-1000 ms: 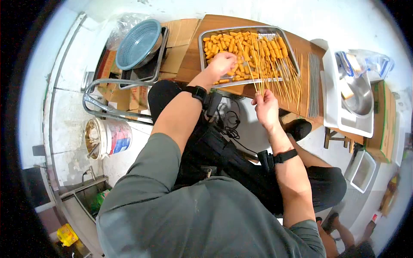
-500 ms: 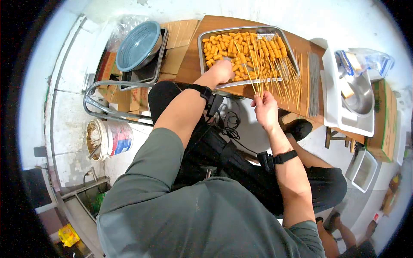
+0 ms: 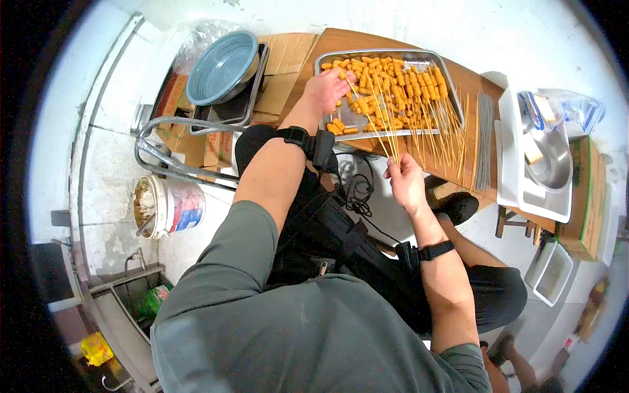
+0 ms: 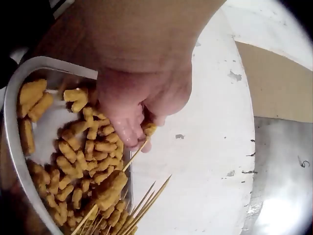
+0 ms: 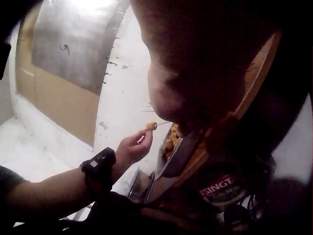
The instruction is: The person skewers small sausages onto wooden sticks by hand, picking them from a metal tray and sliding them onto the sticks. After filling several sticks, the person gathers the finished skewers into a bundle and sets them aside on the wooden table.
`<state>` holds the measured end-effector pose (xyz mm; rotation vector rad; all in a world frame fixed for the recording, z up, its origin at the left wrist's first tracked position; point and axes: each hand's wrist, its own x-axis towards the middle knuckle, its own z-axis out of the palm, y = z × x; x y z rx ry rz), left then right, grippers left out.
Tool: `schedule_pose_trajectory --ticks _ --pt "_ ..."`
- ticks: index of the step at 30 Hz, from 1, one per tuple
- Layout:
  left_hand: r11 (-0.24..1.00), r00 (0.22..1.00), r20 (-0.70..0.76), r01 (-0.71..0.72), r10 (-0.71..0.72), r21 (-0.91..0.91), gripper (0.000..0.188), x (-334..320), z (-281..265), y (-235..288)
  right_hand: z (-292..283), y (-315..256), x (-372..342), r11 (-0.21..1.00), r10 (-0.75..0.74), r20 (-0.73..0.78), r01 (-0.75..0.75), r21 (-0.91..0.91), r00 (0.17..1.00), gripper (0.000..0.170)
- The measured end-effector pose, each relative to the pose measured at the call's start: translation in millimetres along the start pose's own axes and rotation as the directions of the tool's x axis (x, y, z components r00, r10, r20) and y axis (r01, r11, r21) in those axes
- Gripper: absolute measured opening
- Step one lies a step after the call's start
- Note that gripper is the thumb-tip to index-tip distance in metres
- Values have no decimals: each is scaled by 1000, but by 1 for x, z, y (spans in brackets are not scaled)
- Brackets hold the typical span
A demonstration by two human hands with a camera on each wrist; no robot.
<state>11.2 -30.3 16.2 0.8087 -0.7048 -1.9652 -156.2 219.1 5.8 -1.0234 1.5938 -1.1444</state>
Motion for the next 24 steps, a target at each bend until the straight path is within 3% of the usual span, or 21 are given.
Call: schedule_pose_trajectory --ticks 1,10,20,22,23,24 --pt "1000 998 -61 -24 25 14 28 -4 4 1 0 0 -1 1000 6 4 -6 1 1000 16" --pt "998 995 -91 -33 38 57 27 -5 6 3 -3 -3 -1 996 70 32 -69 -48 997 16" --pt "996 998 -18 -53 54 67 26 0 -5 1 -4 4 2 993 84 77 -90 75 993 19" --pt "865 988 87 -154 128 478 22 6 -19 -3 -3 2 2 992 96 77 -102 77 992 19" --pt "865 988 87 -154 128 478 22 10 -25 -5 -3 1 2 992 96 78 -102 78 992 19" --pt "953 999 -29 -18 28 301 15 -1 -9 1 -3 0 1 988 108 87 -117 104 990 18"
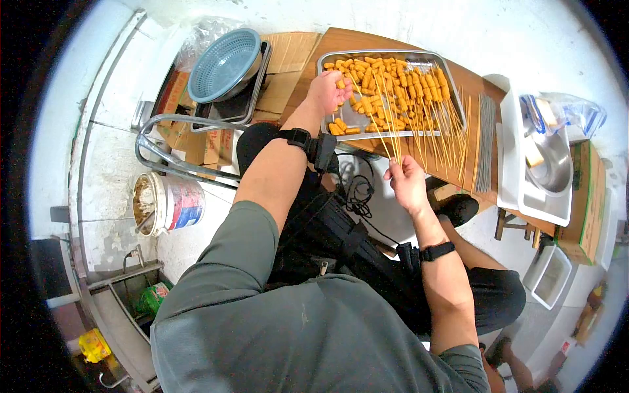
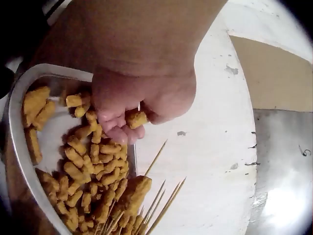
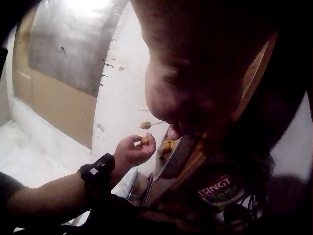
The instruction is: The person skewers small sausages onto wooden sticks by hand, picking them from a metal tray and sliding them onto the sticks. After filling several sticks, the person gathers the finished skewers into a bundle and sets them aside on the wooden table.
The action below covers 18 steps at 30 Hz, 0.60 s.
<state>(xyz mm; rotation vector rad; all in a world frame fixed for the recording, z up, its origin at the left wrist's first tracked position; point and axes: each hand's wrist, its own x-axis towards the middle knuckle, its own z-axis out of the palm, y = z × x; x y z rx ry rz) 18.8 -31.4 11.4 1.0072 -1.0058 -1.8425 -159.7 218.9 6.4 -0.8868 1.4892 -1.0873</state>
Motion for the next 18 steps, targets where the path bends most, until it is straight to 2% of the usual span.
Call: schedule_pose_trajectory --ticks 1,2,4,5,7,10,16,18 --pt "971 988 -53 130 -143 -199 9 -6 8 5 0 -1 0 1000 13 8 -13 28 1000 18" --pt "971 988 -53 130 -144 -199 9 -10 13 7 0 0 0 1000 13 8 -13 28 1000 18" --pt "936 975 22 219 -221 -274 10 -12 17 6 -1 0 0 999 11 13 -12 47 1000 16" --pt "936 975 22 219 -222 -274 10 -15 19 5 -1 1 1 999 11 13 -12 47 1000 16" --pt "987 990 131 68 -49 -146 11 -17 20 0 0 2 2 999 -19 4 18 46 1000 15" --pt "990 995 94 44 -32 -132 12 -16 21 -2 0 3 1 999 -40 -13 40 12 999 15" --pt "985 988 148 57 -32 -163 12 -14 21 -3 -2 3 0 999 -39 -15 39 6 999 16" --pt "982 992 118 63 -42 -180 12 -14 23 -4 -3 3 1 999 -41 -16 41 1 999 16"
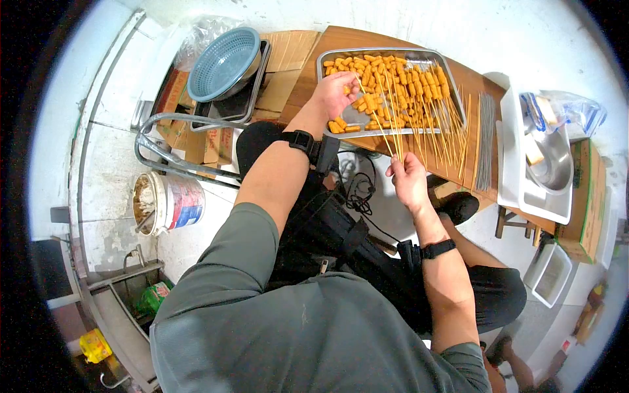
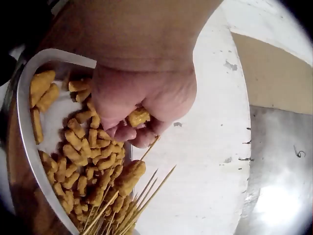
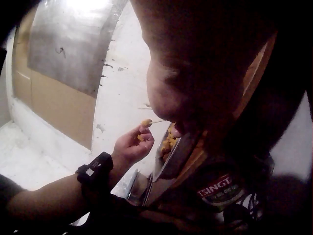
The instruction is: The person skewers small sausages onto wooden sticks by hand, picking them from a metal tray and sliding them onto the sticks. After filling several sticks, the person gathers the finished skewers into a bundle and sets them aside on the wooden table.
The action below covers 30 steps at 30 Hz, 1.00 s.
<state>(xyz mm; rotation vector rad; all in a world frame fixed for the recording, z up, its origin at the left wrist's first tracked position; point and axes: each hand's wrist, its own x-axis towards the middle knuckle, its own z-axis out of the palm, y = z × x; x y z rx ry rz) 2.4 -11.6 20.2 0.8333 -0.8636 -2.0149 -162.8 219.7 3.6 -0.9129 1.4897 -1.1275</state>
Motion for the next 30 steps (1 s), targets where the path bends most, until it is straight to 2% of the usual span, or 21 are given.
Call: schedule_pose_trajectory --ticks 2,8,11,13,14,16,17,19,21,23,25,26,27,28,29,30 --pt "1000 999 -32 4 -5 -18 12 -1 2 1 0 0 0 1000 -1 -1 1 -6 1000 16" --pt "999 1000 3 -30 30 43 11 -3 4 -1 0 -2 -1 998 -15 -46 12 -61 999 19" --pt "994 999 -32 -20 23 104 8 -3 9 -4 1 0 -1 998 -27 -73 23 -56 997 21" --pt "993 990 -134 -21 37 117 7 -2 16 -9 2 3 0 999 -48 -68 47 -17 997 15" --pt "993 990 -135 -22 37 116 7 -3 16 -9 3 4 1 999 -48 -66 47 -17 997 15" --pt "935 999 -31 38 -29 352 9 -2 15 -10 2 5 3 997 -73 -64 72 -7 995 15" --pt "936 999 -31 37 -28 351 9 0 15 -11 2 5 4 997 -73 -63 72 -8 995 15" --pt "919 997 -62 67 -46 389 10 -3 19 -10 3 4 3 995 -98 -94 97 -13 991 14" --pt "856 976 -215 73 45 511 10 -6 28 -8 -1 4 5 972 -151 -133 123 -202 980 13" --pt "938 947 -293 -22 130 346 11 -12 27 5 1 -8 4 989 -44 -122 26 -144 992 18" --pt "966 923 -287 -239 257 96 12 -23 23 28 1 -1 10 994 -48 -70 55 93 996 17" --pt "963 908 -319 -254 271 96 12 -24 8 33 -2 8 16 997 -52 -66 56 62 997 17" --pt "889 851 -395 -432 347 -150 14 -25 -1 44 -4 9 18 997 -65 -75 68 34 995 18" --pt "721 784 -480 -587 394 -367 15 -27 -10 55 -1 8 18 989 -28 -71 38 144 997 18" --pt "710 772 -493 -602 401 -364 15 -32 -21 67 -6 16 21 988 -60 -33 64 142 998 15" --pt "520 695 -631 -701 344 -488 16 -45 -31 87 -6 14 19 988 -58 -44 64 140 997 15"
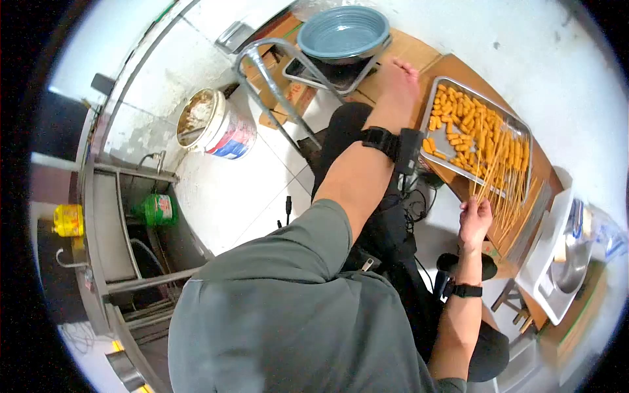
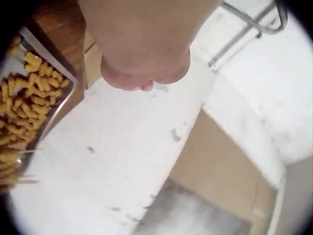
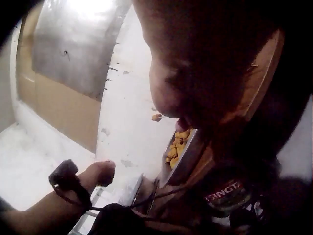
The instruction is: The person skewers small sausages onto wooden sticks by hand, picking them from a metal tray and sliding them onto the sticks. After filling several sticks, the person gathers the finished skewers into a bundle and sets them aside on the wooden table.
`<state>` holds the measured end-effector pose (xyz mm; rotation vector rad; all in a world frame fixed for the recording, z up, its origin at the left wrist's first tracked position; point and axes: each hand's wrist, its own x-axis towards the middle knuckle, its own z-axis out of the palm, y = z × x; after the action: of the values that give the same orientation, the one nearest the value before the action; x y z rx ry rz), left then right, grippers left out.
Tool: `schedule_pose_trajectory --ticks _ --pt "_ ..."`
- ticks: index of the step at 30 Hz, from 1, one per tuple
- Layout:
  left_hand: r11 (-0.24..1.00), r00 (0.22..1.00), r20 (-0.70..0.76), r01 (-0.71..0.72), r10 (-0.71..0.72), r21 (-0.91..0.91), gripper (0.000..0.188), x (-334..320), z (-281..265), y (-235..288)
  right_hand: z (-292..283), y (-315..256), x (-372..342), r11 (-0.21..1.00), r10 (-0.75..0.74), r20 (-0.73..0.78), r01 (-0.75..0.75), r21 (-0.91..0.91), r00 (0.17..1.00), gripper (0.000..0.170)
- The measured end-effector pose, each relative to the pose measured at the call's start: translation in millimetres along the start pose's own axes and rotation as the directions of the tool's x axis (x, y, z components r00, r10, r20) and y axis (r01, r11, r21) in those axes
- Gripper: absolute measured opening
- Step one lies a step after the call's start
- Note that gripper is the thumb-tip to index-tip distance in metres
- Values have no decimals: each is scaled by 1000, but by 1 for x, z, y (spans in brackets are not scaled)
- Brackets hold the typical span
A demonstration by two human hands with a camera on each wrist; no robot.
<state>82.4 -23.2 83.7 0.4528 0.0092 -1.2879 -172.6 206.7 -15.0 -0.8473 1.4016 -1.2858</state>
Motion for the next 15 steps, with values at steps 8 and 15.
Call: schedule_pose_trajectory --ticks 8,15 --pt "963 892 -425 -230 151 -142 13 -11 25 95 -11 -7 -2 997 -2 -56 -3 -73 998 17" --pt "986 913 -407 -82 17 -144 7 -18 23 82 -12 -10 0 988 -99 -77 89 -128 992 19"
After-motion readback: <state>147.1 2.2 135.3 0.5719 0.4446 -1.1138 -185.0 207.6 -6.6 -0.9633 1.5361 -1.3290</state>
